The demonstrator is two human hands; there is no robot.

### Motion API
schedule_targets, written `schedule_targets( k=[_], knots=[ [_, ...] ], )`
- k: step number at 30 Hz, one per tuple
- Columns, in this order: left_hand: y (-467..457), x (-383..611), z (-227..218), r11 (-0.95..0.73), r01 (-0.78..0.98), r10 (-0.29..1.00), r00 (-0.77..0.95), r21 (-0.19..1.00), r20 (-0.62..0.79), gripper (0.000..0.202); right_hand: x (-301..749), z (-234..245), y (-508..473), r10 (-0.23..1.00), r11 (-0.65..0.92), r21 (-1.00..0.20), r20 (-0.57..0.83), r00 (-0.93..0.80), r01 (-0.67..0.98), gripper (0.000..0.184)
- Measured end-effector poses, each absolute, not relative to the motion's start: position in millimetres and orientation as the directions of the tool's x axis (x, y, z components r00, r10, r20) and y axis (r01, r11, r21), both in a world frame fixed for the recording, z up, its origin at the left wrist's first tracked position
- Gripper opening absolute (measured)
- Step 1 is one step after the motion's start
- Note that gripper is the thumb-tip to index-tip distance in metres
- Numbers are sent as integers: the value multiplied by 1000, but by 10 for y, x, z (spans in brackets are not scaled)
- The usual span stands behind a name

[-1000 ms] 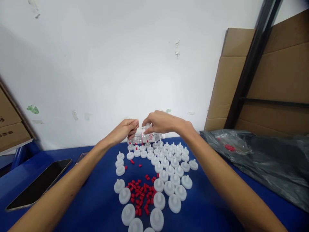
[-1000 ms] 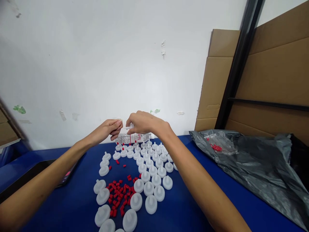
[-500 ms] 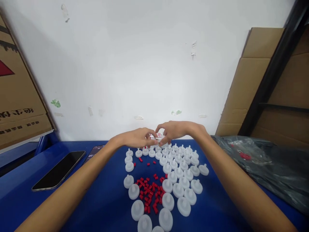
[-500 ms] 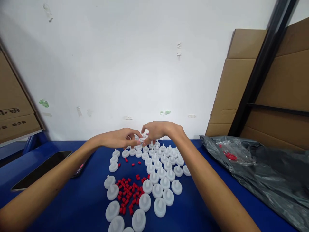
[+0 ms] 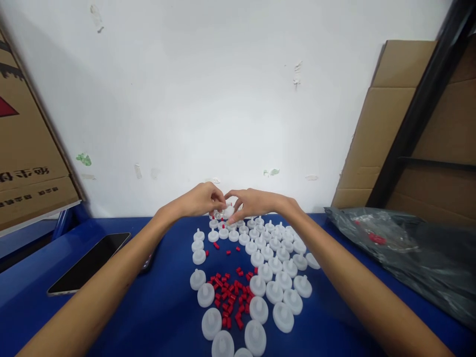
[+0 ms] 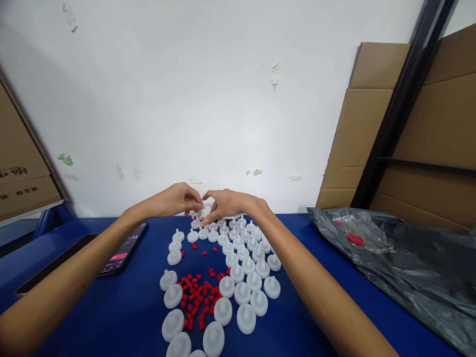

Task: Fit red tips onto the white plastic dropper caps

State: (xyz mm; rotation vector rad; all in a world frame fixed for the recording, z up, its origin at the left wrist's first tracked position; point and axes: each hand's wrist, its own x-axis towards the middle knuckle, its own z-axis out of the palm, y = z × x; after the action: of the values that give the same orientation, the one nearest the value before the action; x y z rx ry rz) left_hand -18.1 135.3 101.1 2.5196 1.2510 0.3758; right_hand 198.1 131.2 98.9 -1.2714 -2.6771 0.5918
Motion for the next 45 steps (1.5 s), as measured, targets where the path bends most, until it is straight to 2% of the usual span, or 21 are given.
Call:
schedule_targets(
  k=[2, 4, 7, 9, 16, 24, 29, 34, 39, 45],
  knots=[
    [1410, -255, 989, -521, 799, 845, 532, 301, 52, 13, 1973, 964, 1344, 798, 553, -329, -55, -601, 765, 75],
    [1463, -332, 962, -459, 863, 882, 471, 212, -8, 13, 1960, 940, 1374, 823, 538, -262, -44, -566, 801, 58],
    [1508, -386, 897, -387, 917, 914, 396, 100, -91, 27, 1910, 894, 1401, 838, 530, -181, -41, -544, 829, 31],
    [1521, -366, 830, -356, 933, 926, 359, 45, -121, 33, 1859, 851, 1405, 843, 524, -126, -61, -534, 842, 24],
    [1614, -254, 525, -337, 941, 928, 325, -34, -183, 33, 1724, 667, 1427, 875, 478, 32, -111, -472, 878, 33],
    [1679, -304, 445, -342, 940, 928, 338, 0, -159, 32, 1690, 517, 1504, 857, 511, 39, -103, -505, 859, 31],
    [1634, -286, 492, -356, 933, 927, 360, 61, -104, 33, 1673, 496, 1512, 865, 502, 3, -7, -502, 865, 31],
    [1490, -219, 706, -435, 888, 901, 428, 153, 73, 29, 1722, 662, 1444, 853, 515, -98, 156, -498, 851, 30],
    [1339, -90, 877, -579, 765, 814, 517, 283, 266, 26, 1746, 834, 1347, 816, 563, -268, 330, -475, 782, 18],
    [1297, -52, 949, -606, 690, 793, 489, 396, 363, 25, 1834, 901, 1406, 797, 605, -501, 376, -474, 620, 33]
  ],
)
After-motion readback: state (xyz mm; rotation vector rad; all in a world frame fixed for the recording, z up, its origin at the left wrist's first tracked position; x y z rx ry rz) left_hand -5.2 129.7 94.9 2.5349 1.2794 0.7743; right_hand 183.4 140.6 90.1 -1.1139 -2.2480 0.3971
